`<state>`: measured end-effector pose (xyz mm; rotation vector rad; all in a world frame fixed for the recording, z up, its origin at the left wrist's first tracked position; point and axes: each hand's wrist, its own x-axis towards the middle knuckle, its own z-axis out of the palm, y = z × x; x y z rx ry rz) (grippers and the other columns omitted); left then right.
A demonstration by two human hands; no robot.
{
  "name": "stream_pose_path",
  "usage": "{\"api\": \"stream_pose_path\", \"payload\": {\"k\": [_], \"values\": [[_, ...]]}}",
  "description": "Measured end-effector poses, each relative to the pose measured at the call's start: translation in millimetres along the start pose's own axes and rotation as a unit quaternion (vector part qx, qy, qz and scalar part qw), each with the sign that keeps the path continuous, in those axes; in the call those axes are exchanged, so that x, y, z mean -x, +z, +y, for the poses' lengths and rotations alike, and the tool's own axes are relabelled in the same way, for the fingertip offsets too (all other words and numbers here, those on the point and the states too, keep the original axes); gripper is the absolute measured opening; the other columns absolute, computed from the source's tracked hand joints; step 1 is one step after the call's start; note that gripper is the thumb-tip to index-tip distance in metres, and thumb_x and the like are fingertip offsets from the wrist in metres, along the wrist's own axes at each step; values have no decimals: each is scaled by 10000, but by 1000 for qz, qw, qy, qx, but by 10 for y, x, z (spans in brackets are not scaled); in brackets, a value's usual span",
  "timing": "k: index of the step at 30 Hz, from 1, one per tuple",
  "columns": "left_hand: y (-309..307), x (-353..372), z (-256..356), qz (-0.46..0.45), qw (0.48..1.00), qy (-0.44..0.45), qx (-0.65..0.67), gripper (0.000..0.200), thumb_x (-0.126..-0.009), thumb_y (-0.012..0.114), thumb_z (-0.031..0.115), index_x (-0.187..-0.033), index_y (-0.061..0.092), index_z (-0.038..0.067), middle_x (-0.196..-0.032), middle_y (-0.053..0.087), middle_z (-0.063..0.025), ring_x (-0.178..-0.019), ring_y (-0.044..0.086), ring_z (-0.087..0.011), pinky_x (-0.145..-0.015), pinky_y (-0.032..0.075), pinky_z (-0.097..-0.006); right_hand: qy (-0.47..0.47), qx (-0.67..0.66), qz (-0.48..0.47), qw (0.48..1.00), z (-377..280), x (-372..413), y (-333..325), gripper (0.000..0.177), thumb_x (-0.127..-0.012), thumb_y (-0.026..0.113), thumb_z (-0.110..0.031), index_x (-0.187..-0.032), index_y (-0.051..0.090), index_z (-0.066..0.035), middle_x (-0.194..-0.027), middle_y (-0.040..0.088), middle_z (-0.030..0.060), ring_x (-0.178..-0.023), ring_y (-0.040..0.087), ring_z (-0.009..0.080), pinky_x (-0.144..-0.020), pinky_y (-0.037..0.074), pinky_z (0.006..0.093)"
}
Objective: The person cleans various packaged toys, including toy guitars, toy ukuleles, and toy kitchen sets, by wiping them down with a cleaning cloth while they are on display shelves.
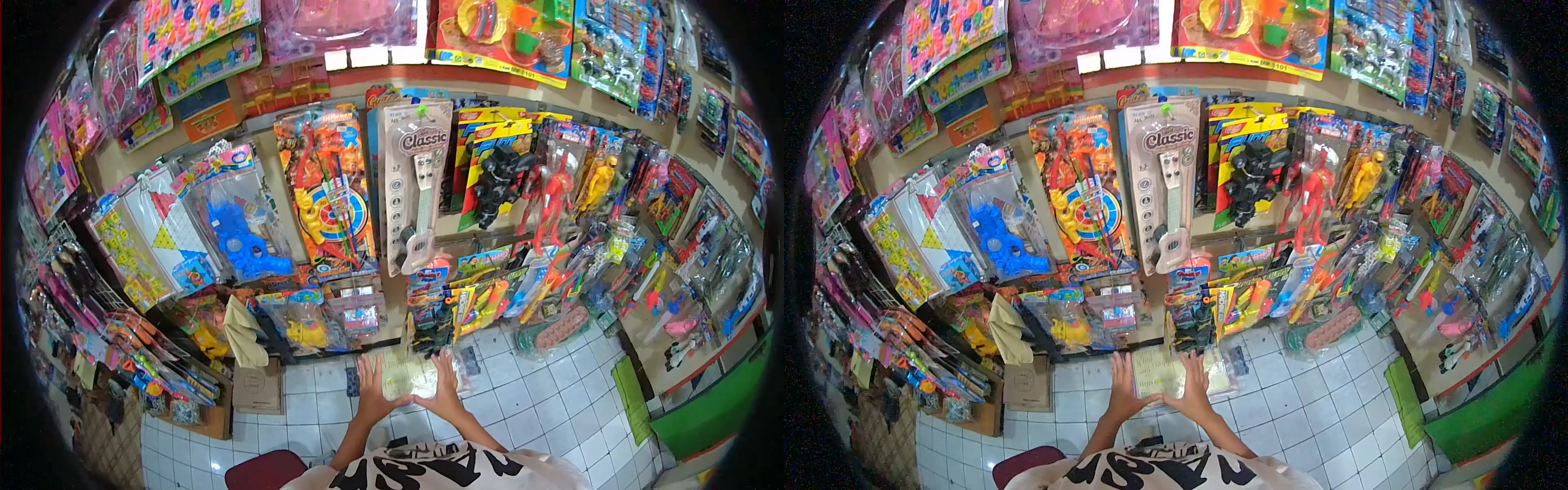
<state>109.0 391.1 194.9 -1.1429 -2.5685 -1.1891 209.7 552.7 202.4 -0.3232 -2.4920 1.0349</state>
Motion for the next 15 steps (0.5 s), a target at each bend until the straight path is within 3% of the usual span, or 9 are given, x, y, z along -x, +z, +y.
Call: {"api": "stream_pose_path", "payload": {"k": [1, 8, 11, 14, 15], "values": [[8, 28, 20, 0, 1000, 6, 0, 1193, -571, 770, 569, -1412, 168, -25, -1430, 56, -362, -1339, 68, -496, -1072, 116, -552, 4, 18, -9, 1000, -17, 46, -20, 1078, -583, 826, -363, -1394, 190, -46, -1458, 135, 261, -1353, 93, 453, -1065, 151, 528], [-5, 161, 171, -31, 999, -5, -5, 1178, -585, 750, 596, -1428, 160, 21, -1441, 40, -346, -1346, 46, -488, -1074, 108, -546, 23, -27, 15, 999, -2, 271, -61, 1065, -592, 815, -373, -1393, 189, -55, -1459, 146, 254, -1353, 119, 445, -1058, 152, 536], [-35, 182, 237, -48, 999, -7, -10, 1191, -578, 743, 616, -1438, 144, 48, -1446, 25, -340, -1349, 37, -485, -1072, 110, -550, 30, -52, 35, 998, 5, 377, -77, 1084, -592, 799, -423, -1411, 170, -93, -1481, 112, 214, -1377, 55, 405, -1000, 105, 650], [-57, 218, 272, -64, 998, 1, -4, 1218, -568, 744, 623, -1442, 114, 55, -1453, -7, -327, -1350, 17, -483, -1066, 102, -565, 30, -59, 54, 996, -59, 471, -117, 1082, -590, 800, -426, -1408, 176, -92, -1478, 119, 215, -1377, 56, 404, -1003, 98, 645], [-68, 245, 280, -71, 997, 2, -1, 1235, -564, 750, 617, -1442, 94, 48, -1458, -28, -317, -1349, 5, -485, -1061, 94, -576, 27, -43, 60, 997, -94, 501, -126, 1078, -587, 808, -408, -1400, 182, -75, -1466, 148, 227, -1370, 83, 412, -1020, 116, 606]]}}
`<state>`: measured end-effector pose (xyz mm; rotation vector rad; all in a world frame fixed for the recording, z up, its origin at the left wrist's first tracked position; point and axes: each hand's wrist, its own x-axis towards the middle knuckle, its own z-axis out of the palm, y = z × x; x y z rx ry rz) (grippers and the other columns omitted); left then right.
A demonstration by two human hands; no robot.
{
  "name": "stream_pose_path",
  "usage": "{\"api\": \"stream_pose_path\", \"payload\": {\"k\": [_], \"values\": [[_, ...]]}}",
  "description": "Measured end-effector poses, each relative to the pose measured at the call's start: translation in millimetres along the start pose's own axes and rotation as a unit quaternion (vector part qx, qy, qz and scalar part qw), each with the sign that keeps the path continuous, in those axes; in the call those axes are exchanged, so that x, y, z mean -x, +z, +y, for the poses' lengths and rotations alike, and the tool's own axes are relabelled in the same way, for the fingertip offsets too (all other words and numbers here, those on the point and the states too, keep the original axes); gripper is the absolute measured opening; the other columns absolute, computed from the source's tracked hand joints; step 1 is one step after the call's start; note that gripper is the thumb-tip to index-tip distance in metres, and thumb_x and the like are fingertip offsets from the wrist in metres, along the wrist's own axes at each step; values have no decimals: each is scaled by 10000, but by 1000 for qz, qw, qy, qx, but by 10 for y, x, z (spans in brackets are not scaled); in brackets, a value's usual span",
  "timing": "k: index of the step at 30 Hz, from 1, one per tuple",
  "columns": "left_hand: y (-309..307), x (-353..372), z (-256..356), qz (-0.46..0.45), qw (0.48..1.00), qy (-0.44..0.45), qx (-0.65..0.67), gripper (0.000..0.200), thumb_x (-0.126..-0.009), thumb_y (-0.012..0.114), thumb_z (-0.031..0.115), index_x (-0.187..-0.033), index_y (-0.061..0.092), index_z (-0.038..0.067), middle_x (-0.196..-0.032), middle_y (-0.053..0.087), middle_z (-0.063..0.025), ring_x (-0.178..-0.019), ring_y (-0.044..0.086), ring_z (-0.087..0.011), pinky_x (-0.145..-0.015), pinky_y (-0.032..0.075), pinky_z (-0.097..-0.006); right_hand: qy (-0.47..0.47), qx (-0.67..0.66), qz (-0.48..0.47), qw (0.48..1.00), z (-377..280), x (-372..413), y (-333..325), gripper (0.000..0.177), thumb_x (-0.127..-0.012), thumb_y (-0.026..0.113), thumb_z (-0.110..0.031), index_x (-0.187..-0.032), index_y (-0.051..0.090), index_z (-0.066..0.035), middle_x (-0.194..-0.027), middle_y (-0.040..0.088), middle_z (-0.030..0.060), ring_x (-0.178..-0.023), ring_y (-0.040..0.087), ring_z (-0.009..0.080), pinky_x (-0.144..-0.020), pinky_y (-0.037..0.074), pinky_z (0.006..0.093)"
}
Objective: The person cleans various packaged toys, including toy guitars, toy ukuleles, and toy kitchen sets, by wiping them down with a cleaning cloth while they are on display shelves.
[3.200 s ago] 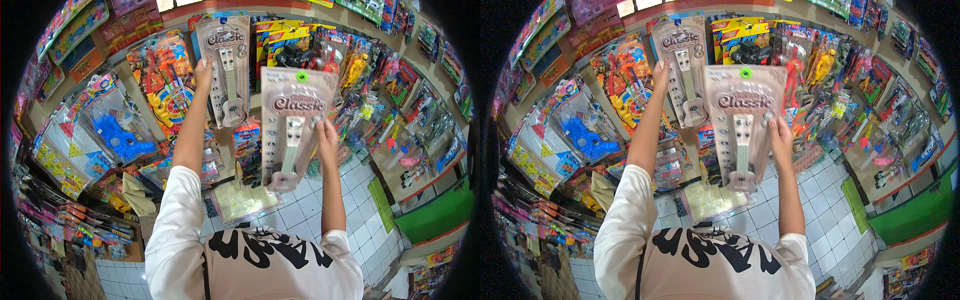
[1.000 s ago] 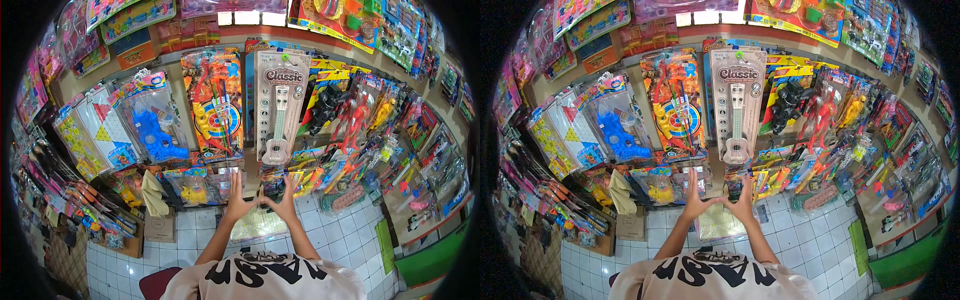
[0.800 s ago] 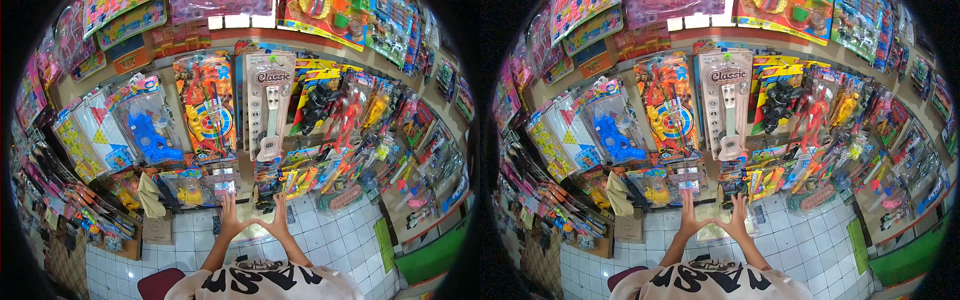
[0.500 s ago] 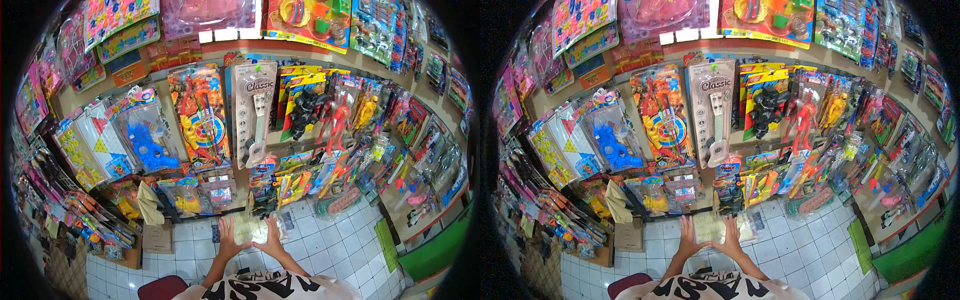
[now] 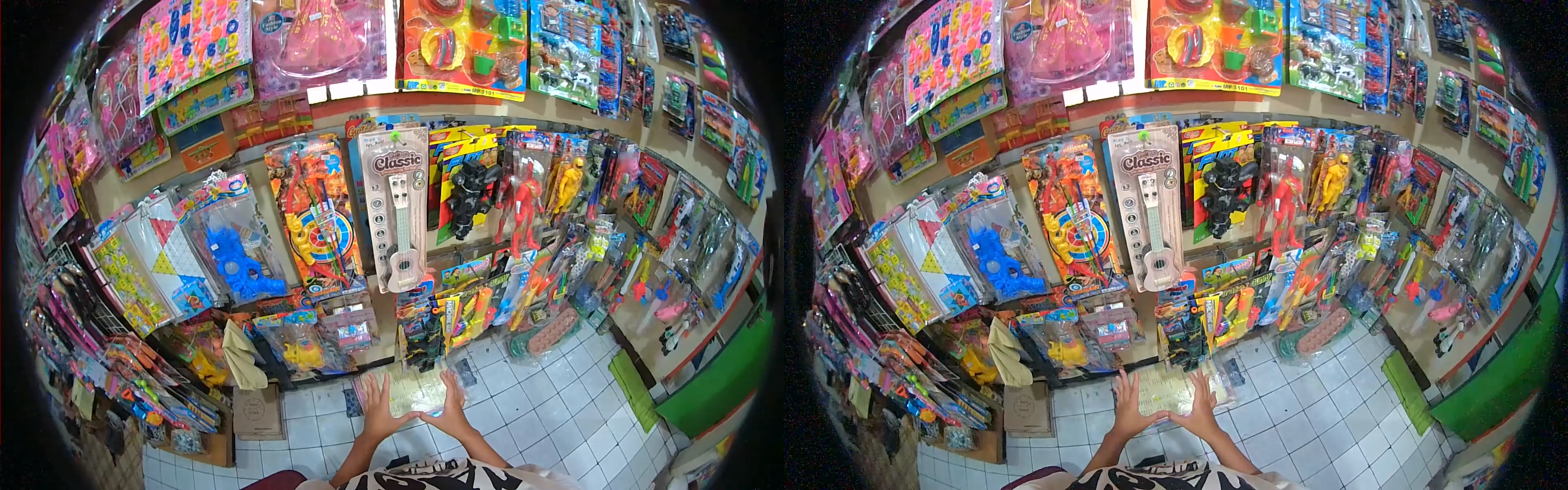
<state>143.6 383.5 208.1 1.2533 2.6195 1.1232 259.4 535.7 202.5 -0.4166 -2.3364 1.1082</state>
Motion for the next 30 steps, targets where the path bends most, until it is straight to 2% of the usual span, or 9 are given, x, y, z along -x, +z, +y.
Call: {"api": "stream_pose_path", "payload": {"k": [2, 7, 17, 20, 22, 23, 26, 28, 30], "values": [[-46, 78, 12, -14, 1000, -4, 6, 1253, -563, 757, 609, -1443, 69, 42, -1462, -49, -308, -1350, -9, -484, -1058, 82, -586, -6, 32, 11, 999, -80, 89, -6, 1072, -583, 823, -372, -1386, 194, -42, -1441, 205, 251, -1356, 138, 428, -1055, 152, 526], [-204, 457, 2, -25, 998, -40, 36, 1256, -569, 763, 598, -1443, 52, 43, -1458, -49, -316, -1353, -18, -477, -1060, 58, -584, 5, 15, 6, 1000, -234, 386, 179, 1056, -580, 828, -347, -1379, 209, -40, -1434, 231, 242, -1349, 165, 429, -1057, 184, 511], [-458, 1263, -181, 63, 993, -84, 56, 1150, -626, 786, 479, -1446, 90, 71, -1468, -3, -299, -1353, 31, -475, -1059, 89, -584, -34, 4, -32, 999, -705, 794, 501, 944, -618, 817, -297, -1356, 277, -61, -1433, 234, 233, -1343, 210, 389, -1069, 201, 472], [-602, 1244, -120, 125, 985, -48, 107, 969, -711, 756, 323, -1433, 164, 63, -1479, 37, -271, -1368, 71, -427, -1069, 98, -563, -86, -80, 14, 993, -534, 349, 545, 808, -661, 804, -251, -1303, 354, -57, -1380, 326, 205, -1322, 269, 337, -1073, 223, 428], [-693, 1160, -150, 157, 975, -23, 157, 893, -738, 733, 257, -1424, 198, 57, -1484, 51, -257, -1376, 84, -398, -1076, 96, -547, -160, -90, 35, 982, -693, -216, 196, 622, -734, 759, -175, -1241, 421, -45, -1290, 435, 140, -1239, 390, 257, -1025, 324, 366], [-768, 1090, -107, 180, 971, -24, 153, 802, -757, 697, 170, -1412, 248, 58, -1495, 74, -220, -1381, 98, -374, -1085, 90, -527, -141, -140, 52, 979, -729, -506, 56, 523, -774, 721, -165, -1209, 459, -42, -1221, 489, 101, -1165, 447, 210, -977, 369, 335], [-978, 870, -110, 214, 972, 1, 95, 776, -752, 690, 138, -1403, 275, 61, -1501, 90, -197, -1381, 115, -366, -1093, 85, -507, -43, -313, 67, 946, -1108, -1309, -573, 252, -866, 621, -160, -1082, 579, -37, -1036, 600, 20, -956, 552, 102, -853, 445, 252], [-1074, 737, -102, 247, 961, 3, 123, 723, -758, 671, 116, -1386, 315, 63, -1499, 120, -184, -1379, 130, -361, -1096, 80, -502, -116, -311, 115, 936, -1332, -1803, -950, 115, -852, 630, -127, -918, 638, -33, -837, 626, -7, -768, 565, 66, -722, 466, 228], [-1102, 611, -158, 269, 952, 0, 148, 707, -761, 665, 114, -1380, 326, 64, -1496, 132, -185, -1378, 133, -362, -1096, 78, -503, -80, -269, 122, 952, -1495, -2273, -1269, 89, -816, 674, -127, -819, 660, -39, -778, 628, -8, -727, 549, 62, -681, 451, 222]]}}
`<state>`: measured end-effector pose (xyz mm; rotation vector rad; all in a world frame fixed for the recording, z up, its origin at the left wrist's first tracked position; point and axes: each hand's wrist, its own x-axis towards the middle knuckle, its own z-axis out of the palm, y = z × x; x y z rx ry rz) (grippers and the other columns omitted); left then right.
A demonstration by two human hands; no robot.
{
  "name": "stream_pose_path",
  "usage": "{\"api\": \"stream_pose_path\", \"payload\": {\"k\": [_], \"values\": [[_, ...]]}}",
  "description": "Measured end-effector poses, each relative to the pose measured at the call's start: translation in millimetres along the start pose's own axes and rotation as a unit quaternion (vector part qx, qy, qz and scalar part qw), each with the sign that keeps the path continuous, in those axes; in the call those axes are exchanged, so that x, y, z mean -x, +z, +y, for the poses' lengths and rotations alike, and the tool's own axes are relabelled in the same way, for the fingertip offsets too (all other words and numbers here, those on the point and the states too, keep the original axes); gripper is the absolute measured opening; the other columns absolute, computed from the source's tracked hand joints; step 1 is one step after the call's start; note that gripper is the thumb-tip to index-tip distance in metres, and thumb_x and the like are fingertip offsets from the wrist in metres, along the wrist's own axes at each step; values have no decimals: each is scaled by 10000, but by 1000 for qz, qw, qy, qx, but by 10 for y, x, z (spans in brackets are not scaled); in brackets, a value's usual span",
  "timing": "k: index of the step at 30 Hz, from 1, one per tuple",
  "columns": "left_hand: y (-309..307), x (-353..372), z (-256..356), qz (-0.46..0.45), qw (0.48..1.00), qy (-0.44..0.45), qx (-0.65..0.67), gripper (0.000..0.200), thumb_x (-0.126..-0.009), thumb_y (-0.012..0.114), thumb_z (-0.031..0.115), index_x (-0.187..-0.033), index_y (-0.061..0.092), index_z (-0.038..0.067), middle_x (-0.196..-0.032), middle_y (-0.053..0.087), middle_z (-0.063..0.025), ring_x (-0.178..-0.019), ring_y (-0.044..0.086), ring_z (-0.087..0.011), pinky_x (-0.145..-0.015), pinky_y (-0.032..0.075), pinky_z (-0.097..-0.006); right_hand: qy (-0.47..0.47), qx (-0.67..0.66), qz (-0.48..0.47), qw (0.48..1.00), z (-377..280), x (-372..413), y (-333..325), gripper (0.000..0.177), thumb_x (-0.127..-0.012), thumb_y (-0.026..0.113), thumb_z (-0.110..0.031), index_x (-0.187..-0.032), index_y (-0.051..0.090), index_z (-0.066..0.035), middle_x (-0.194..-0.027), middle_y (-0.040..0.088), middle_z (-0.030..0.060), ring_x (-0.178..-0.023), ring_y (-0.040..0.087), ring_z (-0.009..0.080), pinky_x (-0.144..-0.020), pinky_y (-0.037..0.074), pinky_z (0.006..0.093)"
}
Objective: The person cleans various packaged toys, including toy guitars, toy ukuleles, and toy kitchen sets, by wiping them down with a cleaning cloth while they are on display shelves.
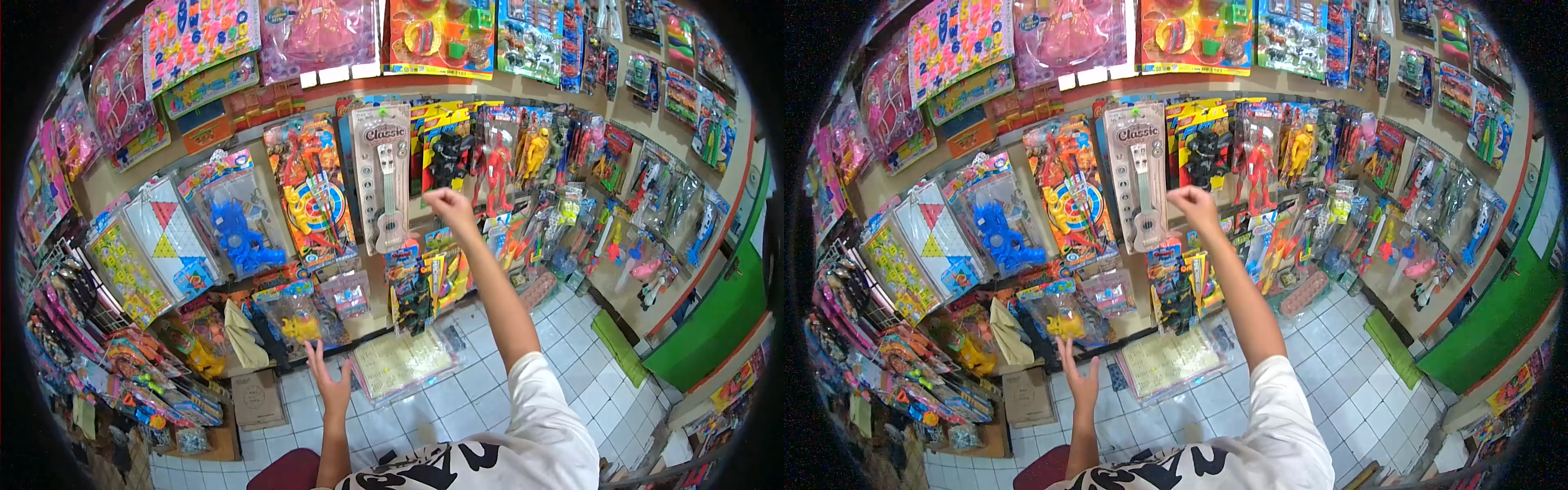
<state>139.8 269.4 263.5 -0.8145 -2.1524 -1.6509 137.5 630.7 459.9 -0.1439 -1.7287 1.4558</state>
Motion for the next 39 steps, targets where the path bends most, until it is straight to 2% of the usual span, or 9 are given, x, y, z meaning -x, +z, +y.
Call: {"api": "stream_pose_path", "payload": {"k": [4, 8, 10, 14, 16, 22, 24, 34, 39], "values": [[158, -225, -212, 14, 996, 2, -84, 660, -760, 660, 112, -1352, 372, 77, -1484, 176, -185, -1370, 154, -368, -1096, 90, -505, -33, -26, 27, 999, -121, -898, -48, 116, -772, 711, -103, -765, 604, -60, -725, 606, -17, -633, 526, 50, -570, 414, 203], [338, -688, -266, 39, 994, 40, -98, 625, -755, 657, 127, -1327, 409, 83, -1481, 198, -168, -1364, 162, -375, -1088, 95, -525, 15, -196, 44, 979, -289, -1591, -49, 167, -816, 648, -137, -926, 563, -44, -805, 605, 28, -683, 592, 101, -545, 458, 218], [464, -885, -301, 53, 993, 31, -106, 605, -754, 649, 115, -1315, 423, 84, -1482, 206, -156, -1367, 157, -375, -1092, 98, -510, 1, -224, 31, 974, -215, -2034, -66, 187, -826, 637, -159, -952, 559, -45, -828, 596, 31, -687, 593, 114, -574, 471, 229], [663, -1067, -288, 67, 995, 5, -77, 588, -755, 644, 85, -1302, 428, 64, -1484, 204, -149, -1373, 145, -361, -1095, 117, -489, -14, -274, 88, 958, -32, -3034, -72, 338, -847, 629, -232, -1095, 519, -29, -1097, 548, 117, -1011, 558, 225, -734, 500, 351], [732, -1049, -341, 70, 995, -15, -64, 577, -755, 641, 71, -1293, 432, 53, -1486, 199, -146, -1375, 141, -354, -1095, 129, -479, -15, -360, 116, 926, -172, -3236, -70, 356, -788, 690, -261, -1030, 497, -85, -967, 549, 61, -912, 531, 196, -754, 480, 389], [838, -989, -479, 70, 994, -57, -69, 544, -754, 634, 48, -1264, 447, 40, -1487, 196, -141, -1371, 160, -341, -1089, 164, -463, -7, -593, -29, 805, -300, -3432, -165, 305, -835, 646, -187, -1067, 468, -98, -1038, 581, 106, -964, 558, 262, -840, 469, 482], [840, -981, -504, 64, 994, -57, -69, 539, -752, 633, 48, -1259, 450, 40, -1482, 203, -151, -1366, 172, -343, -1085, 174, -460, -110, -622, -86, 770, -263, -3464, -232, 391, -864, 586, -41, -1164, 347, -114, -1074, 553, 141, -1010, 557, 290, -882, 461, 527], [799, -1057, -704, 14, 998, -31, -52, 529, -752, 638, 52, -1249, 457, 58, -1460, 240, -182, -1344, 219, -359, -1075, 203, -448, -113, -571, 53, 811, -560, -3218, -339, 404, -857, 554, 39, -1147, 343, -146, -1142, 522, 106, -1067, 537, 283, -929, 406, 546], [696, -957, -653, -18, 998, -33, -58, 523, -741, 640, 47, -1233, 463, 54, -1445, 265, -192, -1326, 248, -372, -1066, 226, -443, -126, -570, 49, 810, -561, -3325, -410, 364, -847, 590, 6, -1107, 372, -126, -1108, 546, 127, -1011, 571, 274, -891, 446, 511]]}}
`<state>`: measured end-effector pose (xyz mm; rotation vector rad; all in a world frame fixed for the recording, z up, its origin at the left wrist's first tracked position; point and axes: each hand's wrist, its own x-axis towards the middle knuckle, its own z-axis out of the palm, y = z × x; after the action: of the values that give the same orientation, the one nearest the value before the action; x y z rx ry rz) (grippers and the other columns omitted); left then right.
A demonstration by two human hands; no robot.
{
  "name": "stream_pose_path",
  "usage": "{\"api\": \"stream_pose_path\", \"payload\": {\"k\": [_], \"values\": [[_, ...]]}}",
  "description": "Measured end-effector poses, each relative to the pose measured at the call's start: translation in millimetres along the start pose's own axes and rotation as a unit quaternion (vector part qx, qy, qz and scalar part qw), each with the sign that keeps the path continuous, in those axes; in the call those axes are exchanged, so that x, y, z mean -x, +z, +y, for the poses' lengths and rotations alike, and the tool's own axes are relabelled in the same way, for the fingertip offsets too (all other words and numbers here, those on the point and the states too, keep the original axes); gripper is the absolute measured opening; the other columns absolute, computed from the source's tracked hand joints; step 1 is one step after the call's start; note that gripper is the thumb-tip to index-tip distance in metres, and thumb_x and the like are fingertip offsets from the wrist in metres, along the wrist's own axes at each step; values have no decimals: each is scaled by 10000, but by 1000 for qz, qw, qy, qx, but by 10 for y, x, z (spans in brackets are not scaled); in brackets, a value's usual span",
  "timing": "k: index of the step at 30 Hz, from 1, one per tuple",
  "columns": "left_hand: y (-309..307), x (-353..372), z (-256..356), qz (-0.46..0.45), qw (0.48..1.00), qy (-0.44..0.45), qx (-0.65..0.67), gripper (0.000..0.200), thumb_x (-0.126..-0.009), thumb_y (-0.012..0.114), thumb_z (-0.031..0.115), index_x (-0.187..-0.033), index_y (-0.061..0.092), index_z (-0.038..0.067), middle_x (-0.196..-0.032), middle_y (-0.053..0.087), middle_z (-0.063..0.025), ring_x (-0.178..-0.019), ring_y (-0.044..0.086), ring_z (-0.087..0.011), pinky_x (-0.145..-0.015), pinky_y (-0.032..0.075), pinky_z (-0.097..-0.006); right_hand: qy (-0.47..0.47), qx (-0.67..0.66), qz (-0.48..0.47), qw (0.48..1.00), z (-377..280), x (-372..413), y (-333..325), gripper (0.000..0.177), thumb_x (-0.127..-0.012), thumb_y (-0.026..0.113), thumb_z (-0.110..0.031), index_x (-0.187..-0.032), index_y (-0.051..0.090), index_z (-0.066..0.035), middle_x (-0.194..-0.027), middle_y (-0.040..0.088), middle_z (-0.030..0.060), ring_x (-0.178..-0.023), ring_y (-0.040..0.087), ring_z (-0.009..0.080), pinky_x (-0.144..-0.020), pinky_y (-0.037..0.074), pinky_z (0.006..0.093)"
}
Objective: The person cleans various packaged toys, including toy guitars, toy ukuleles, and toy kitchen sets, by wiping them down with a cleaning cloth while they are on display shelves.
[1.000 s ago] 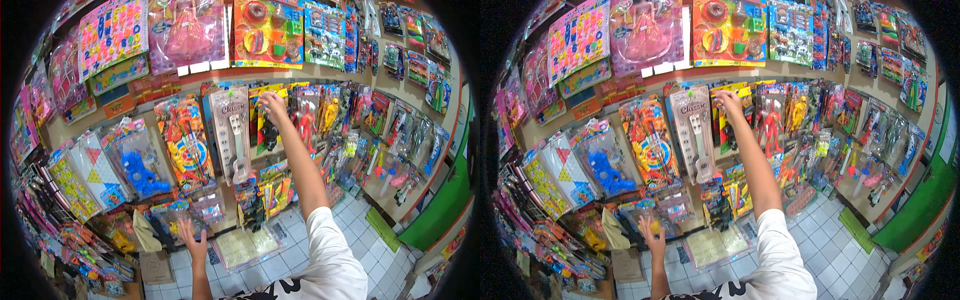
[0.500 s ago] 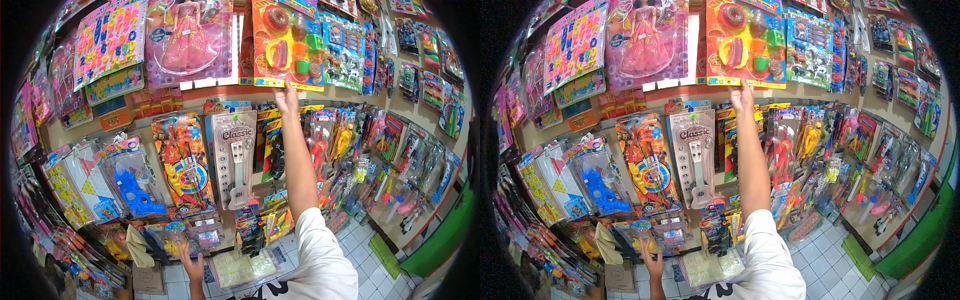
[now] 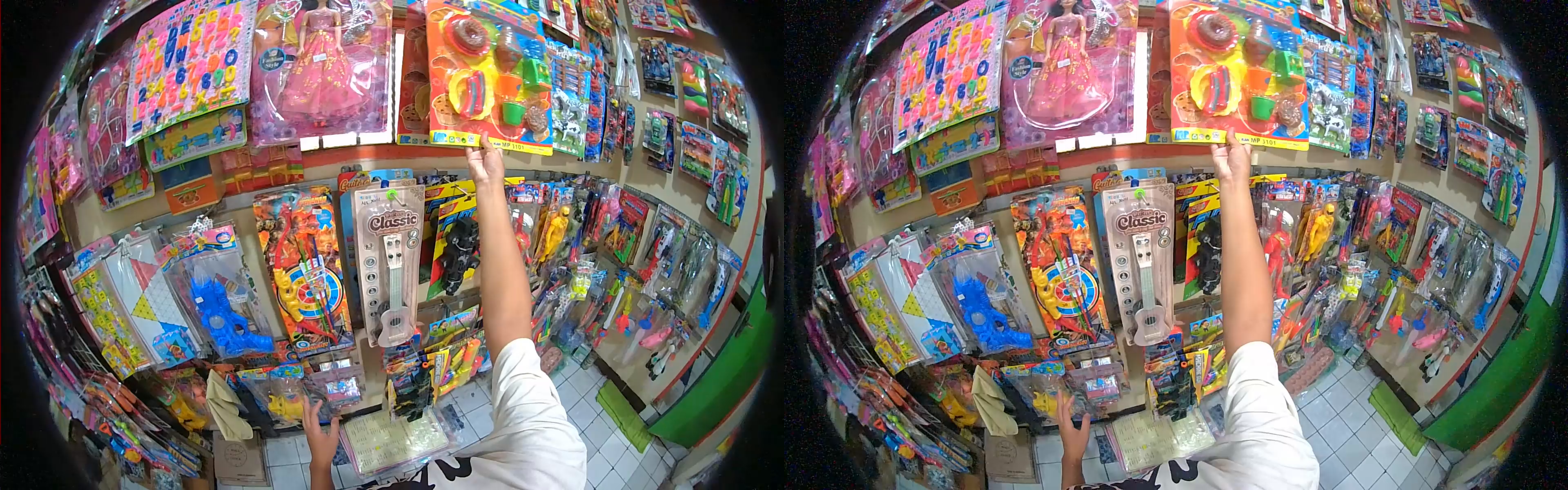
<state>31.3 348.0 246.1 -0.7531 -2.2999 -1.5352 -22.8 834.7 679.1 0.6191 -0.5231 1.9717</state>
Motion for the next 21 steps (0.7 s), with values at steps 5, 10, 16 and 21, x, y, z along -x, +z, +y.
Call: {"api": "stream_pose_path", "payload": {"k": [5, 10, 16, 21], "values": [[-141, 173, -139, -12, 1000, -2, -18, 497, -748, 629, 64, -1219, 470, 46, -1429, 289, -198, -1294, 296, -378, -1048, 258, -449, 2, -41, -79, 996, -241, 99, -146, 135, -859, 589, -50, -980, 558, 1, -963, 634, 119, -916, 610, 228, -853, 484, 383], [-296, 332, -275, -15, 1000, -5, -12, 472, -747, 630, 76, -1197, 492, 41, -1417, 307, -202, -1282, 307, -379, -1044, 261, -441, -30, 60, -78, 995, -789, 994, -581, 301, -912, 491, -43, -1211, 456, -46, -1201, 546, 136, -1103, 540, 255, -952, 446, 407], [-341, 142, -440, -37, 987, -19, 153, 359, -830, 579, 72, -1177, 503, 19, -1351, 417, -169, -1194, 446, -310, -1000, 342, -408, 17, 230, -18, 973, -1232, 3099, -1072, 576, -902, 493, -17, -1401, 229, -131, -1389, 377, 75, -1252, 405, 241, -1038, 334, 460], [-771, -472, -51, -76, 887, -57, 453, 355, -962, 388, 255, -1231, 456, 35, -1227, 528, -169, -1087, 547, -264, -953, 412, -373, 186, 226, 67, 954, -1269, 4743, -1487, 593, -857, 534, 30, -1367, 281, -138, -1295, 465, 81, -1157, 500, 228, -912, 470, 425]]}}
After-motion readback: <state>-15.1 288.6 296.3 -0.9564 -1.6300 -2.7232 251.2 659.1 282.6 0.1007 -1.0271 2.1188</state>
